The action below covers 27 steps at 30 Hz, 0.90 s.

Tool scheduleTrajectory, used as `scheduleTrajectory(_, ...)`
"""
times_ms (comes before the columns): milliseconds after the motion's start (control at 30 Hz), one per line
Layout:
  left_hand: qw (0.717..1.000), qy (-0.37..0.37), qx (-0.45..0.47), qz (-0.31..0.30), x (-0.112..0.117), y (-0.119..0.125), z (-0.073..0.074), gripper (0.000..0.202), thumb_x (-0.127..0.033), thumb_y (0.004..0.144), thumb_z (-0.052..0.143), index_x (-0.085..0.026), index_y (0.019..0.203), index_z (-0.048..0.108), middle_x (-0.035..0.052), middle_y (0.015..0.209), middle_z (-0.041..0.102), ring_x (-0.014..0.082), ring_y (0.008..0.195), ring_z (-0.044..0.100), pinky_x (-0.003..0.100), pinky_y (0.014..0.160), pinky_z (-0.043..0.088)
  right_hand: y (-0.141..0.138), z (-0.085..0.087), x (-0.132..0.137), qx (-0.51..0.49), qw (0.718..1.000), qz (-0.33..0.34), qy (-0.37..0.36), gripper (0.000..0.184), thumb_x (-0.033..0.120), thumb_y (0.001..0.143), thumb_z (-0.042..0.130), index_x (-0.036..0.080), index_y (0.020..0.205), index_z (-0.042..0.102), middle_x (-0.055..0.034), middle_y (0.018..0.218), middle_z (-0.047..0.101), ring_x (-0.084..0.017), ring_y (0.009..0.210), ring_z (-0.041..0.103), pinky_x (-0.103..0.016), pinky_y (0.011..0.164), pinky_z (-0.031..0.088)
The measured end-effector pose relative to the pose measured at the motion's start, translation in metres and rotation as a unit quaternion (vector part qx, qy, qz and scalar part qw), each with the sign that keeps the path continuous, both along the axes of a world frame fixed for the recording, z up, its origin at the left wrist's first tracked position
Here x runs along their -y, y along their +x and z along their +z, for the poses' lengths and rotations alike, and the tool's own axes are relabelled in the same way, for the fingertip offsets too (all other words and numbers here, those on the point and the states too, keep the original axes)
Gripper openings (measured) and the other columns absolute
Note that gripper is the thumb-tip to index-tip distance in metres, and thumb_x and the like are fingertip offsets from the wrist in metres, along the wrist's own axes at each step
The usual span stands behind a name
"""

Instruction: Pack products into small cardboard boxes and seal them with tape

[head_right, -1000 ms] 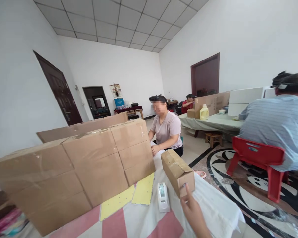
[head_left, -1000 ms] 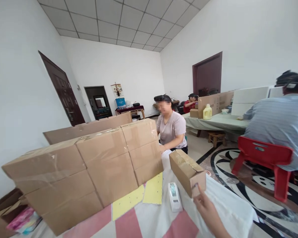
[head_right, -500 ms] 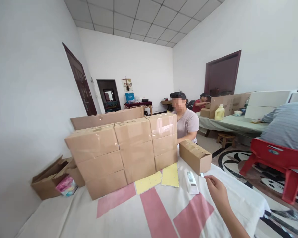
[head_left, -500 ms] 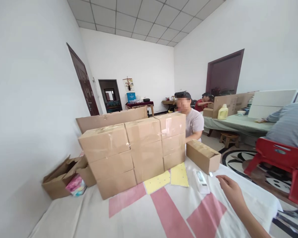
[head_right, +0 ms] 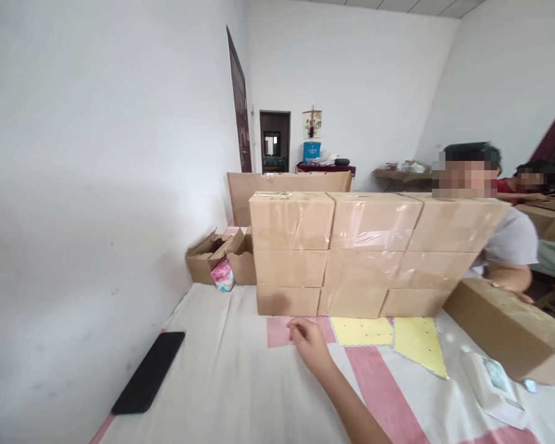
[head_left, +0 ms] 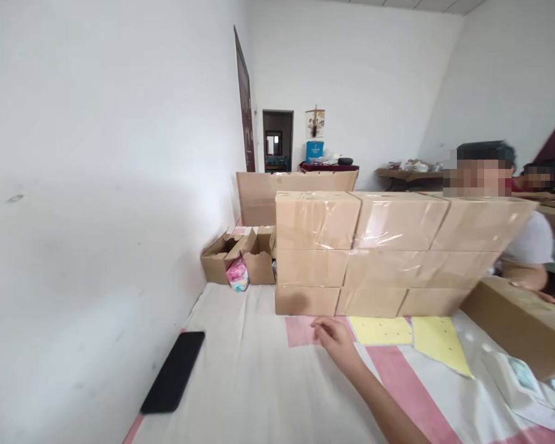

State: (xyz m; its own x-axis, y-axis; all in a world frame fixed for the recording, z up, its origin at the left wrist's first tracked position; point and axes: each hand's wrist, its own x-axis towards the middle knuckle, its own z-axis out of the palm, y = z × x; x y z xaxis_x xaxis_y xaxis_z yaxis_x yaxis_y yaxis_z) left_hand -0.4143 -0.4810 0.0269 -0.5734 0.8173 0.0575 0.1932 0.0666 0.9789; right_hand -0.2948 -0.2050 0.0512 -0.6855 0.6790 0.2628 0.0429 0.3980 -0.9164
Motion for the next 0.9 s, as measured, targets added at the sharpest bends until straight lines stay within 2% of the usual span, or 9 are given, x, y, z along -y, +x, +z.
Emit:
scheduleTrajectory(67,0.997,0.009,0.002,0.073,-0.002,-0.045,-0.001,0.036,-0.05,0.085,0.072,-0.035,0.117,0.067,0.0082,0.121,0.064,0.0279,0.113,0.063,0.04,0.077,0.061,-0.055,-0.01,0.019,-0.017,0.998,0.058,-0.036,0.022,0.034,0.083,0.055,0.021,0.083,0.073,-0.0042,0.077,0.072,-0.02,0.069,0.066,-0.03,0.065,0.052)
scheduleTrajectory(167,0.97,0.041,-0.006,0.238,-0.026,-0.124,0.001,0.046,-0.053,0.088,0.063,-0.022,0.121,0.06,0.0097,0.12,0.063,0.0276,0.116,0.062,0.049,0.097,0.055,-0.144,-0.026,0.035,-0.071,0.993,0.047,-0.086,0.017,0.028,0.075,0.061,0.022,0.084,0.075,-0.0061,0.09,0.077,-0.024,0.085,0.071,-0.035,0.079,0.057)
scheduleTrajectory(200,0.922,0.083,0.001,0.379,-0.041,-0.151,0.0,0.048,-0.054,0.083,0.067,-0.02,0.117,0.06,0.0103,0.113,0.064,0.0299,0.114,0.063,0.052,0.1,0.053,-0.173,-0.032,0.035,-0.081,0.991,0.032,-0.102,0.02,0.027,0.074,0.061,0.021,0.087,0.075,-0.007,0.095,0.078,-0.025,0.091,0.072,-0.037,0.086,0.057)
scheduleTrajectory(233,0.897,0.09,-0.006,0.432,-0.058,-0.177,-0.002,0.055,-0.054,0.083,0.064,-0.021,0.124,0.053,0.0119,0.119,0.06,0.0308,0.12,0.06,0.054,0.105,0.049,-0.201,-0.037,0.033,-0.089,0.989,0.015,-0.119,0.023,0.026,0.074,0.06,0.021,0.091,0.074,-0.0081,0.1,0.078,-0.025,0.097,0.072,-0.039,0.092,0.055)
scheduleTrajectory(367,0.891,0.084,-0.064,0.441,-0.128,-0.254,-0.026,0.088,-0.045,0.064,0.085,-0.022,0.136,0.041,0.018,0.137,0.05,0.0368,0.136,0.048,0.06,0.115,0.037,-0.28,-0.062,0.011,-0.108,0.978,-0.053,-0.171,0.037,0.029,0.08,0.05,0.019,0.11,0.069,-0.0123,0.119,0.074,-0.025,0.116,0.068,-0.043,0.105,0.05)
scheduleTrajectory(467,0.904,0.092,-0.126,0.398,-0.16,-0.292,-0.045,0.111,-0.037,0.05,0.095,-0.017,0.143,0.038,0.0241,0.15,0.04,0.039,0.146,0.035,0.054,0.124,0.024,-0.301,-0.079,-0.004,-0.117,0.975,-0.065,-0.179,0.042,0.029,0.082,0.048,0.017,0.117,0.066,-0.0142,0.122,0.072,-0.025,0.118,0.067,-0.043,0.105,0.051)
scheduleTrajectory(700,0.898,0.106,-0.153,0.398,-0.196,-0.343,-0.065,0.121,-0.056,0.073,0.079,-0.016,0.158,0.002,0.0269,0.16,0.025,0.0342,0.151,0.03,0.051,0.121,0.031,-0.306,-0.095,-0.003,-0.121,0.979,-0.017,-0.161,0.038,0.028,0.082,0.057,0.019,0.116,0.068,-0.0118,0.12,0.073,-0.025,0.114,0.069,-0.038,0.098,0.055)
scheduleTrajectory(800,0.881,0.105,-0.178,0.426,-0.197,-0.342,-0.052,0.113,-0.056,0.074,0.077,-0.015,0.158,0.012,0.0247,0.158,0.028,0.0343,0.152,0.026,0.05,0.124,0.024,-0.309,-0.092,0.001,-0.127,0.983,-0.001,-0.131,0.038,0.023,0.082,0.057,0.018,0.118,0.068,-0.0127,0.124,0.07,-0.025,0.113,0.069,-0.037,0.097,0.056)
scheduleTrajectory(900,0.855,0.063,-0.283,0.431,-0.194,-0.336,-0.022,0.11,-0.051,0.069,0.083,-0.017,0.156,0.025,0.023,0.157,0.029,0.0388,0.151,0.024,0.056,0.125,0.018,-0.308,-0.089,0.005,-0.115,0.99,0.016,-0.083,0.041,0.019,0.083,0.055,0.019,0.122,0.067,-0.0129,0.128,0.066,-0.025,0.114,0.067,-0.038,0.098,0.055)
